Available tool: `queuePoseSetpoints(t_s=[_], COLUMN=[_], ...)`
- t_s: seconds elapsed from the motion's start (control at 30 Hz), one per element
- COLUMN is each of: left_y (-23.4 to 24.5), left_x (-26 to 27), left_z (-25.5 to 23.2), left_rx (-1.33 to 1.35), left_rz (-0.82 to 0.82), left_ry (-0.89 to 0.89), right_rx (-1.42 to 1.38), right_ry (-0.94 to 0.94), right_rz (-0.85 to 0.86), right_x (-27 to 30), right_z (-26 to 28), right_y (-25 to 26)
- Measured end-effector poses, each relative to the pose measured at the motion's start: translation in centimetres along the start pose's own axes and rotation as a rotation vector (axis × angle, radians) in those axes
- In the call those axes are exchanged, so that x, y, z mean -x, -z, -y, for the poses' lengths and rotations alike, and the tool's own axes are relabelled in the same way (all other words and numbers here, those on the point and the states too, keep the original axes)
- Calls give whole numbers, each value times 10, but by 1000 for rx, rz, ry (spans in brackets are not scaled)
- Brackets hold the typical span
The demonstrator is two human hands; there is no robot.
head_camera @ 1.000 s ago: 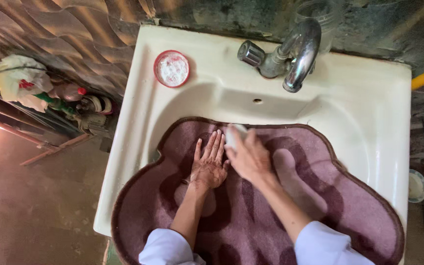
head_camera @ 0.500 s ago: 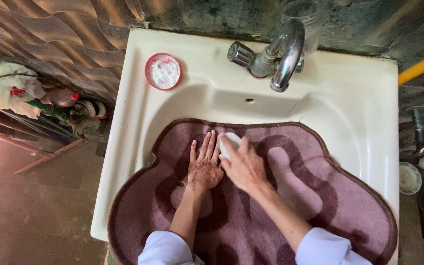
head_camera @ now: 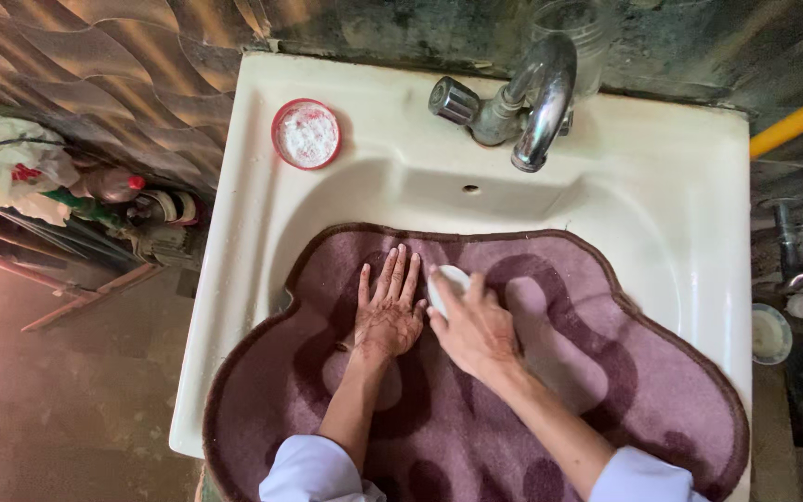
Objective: The person scrubs a shaped mat in a sink with a bar of soap, fills a jar with water to rinse it, and continues scrubbing with the soap.
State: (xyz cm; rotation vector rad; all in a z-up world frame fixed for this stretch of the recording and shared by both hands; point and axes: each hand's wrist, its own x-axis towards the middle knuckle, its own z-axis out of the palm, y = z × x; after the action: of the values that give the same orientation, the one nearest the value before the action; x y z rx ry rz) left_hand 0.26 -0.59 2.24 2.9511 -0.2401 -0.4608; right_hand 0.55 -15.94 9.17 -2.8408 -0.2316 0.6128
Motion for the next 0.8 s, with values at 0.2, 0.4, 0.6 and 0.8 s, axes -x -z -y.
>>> queuePoseSetpoints(t_s=[0.2, 0.4, 0.6, 0.8], left_y=[0, -1, -5, -8], left_x=[-2, 2, 2, 6], left_z=[1, -2, -1, 5], left_rx=[58, 25, -73, 69], left_rz=[-10, -111, -72, -178], left_ry=[8, 13, 7, -7], right_rx=[263, 1, 81, 31], right_ry=[-110, -345, 20, -89], right_rz=[-269, 21, -45, -133], right_x=[-22, -16, -15, -47], right_z=[-84, -43, -1, -11], right_y=[35, 45, -14, -5])
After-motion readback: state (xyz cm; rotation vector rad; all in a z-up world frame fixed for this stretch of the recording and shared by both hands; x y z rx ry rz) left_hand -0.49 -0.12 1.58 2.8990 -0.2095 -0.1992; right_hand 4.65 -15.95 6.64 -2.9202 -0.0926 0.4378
